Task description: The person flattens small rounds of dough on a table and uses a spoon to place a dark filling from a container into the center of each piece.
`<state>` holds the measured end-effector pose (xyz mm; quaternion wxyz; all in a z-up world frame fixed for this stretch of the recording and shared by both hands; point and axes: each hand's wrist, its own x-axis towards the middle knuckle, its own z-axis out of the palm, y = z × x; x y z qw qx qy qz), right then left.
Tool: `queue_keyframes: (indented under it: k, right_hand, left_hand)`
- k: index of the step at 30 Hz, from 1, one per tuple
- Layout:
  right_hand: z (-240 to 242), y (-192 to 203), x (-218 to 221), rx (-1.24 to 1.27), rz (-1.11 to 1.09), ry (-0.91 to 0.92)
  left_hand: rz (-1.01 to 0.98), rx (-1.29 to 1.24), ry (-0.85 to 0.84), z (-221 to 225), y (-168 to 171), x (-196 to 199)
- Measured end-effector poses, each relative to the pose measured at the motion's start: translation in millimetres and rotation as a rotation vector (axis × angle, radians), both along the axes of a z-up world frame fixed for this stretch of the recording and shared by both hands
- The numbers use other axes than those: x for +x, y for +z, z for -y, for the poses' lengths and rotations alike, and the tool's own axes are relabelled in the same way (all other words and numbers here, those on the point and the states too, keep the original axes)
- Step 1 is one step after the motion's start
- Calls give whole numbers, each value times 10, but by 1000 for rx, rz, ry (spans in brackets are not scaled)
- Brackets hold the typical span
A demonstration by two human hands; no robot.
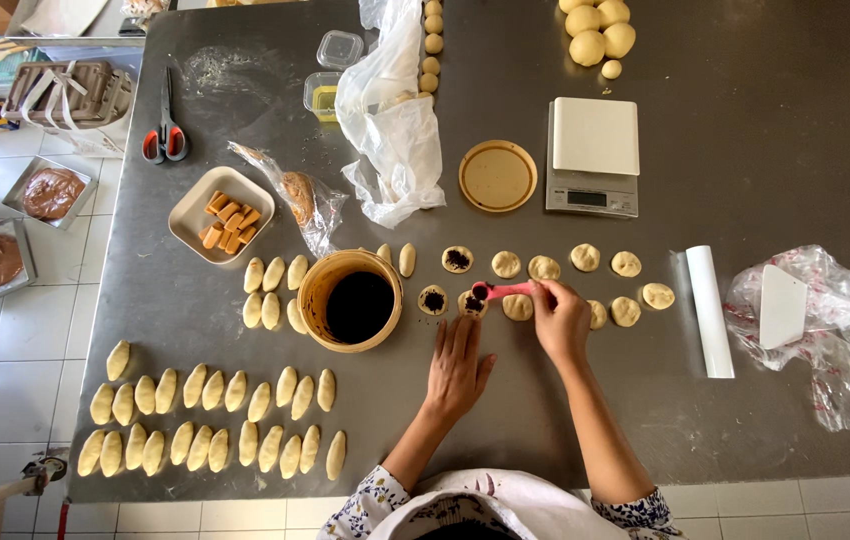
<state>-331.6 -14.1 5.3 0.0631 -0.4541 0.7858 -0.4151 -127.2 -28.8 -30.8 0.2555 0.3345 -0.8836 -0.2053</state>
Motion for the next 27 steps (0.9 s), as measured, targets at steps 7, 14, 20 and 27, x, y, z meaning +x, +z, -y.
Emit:
queue_keyframes:
  k: [7,14,20,27]
  right_hand:
    - [91,-205,-480,63,217,-209]
    - [194,-93,-385,-173,-214,-106]
    - [205,461,-122,-294,-420,-30]
    - [808,1054,960,-404,-382,486]
  left_hand:
    - [-102,-33,38,-53,140,149]
    - [-145,-60,110,-67,162,283]
    - [-148,-78,241,-51,143,505]
    - [-167,-134,474,72,184,905]
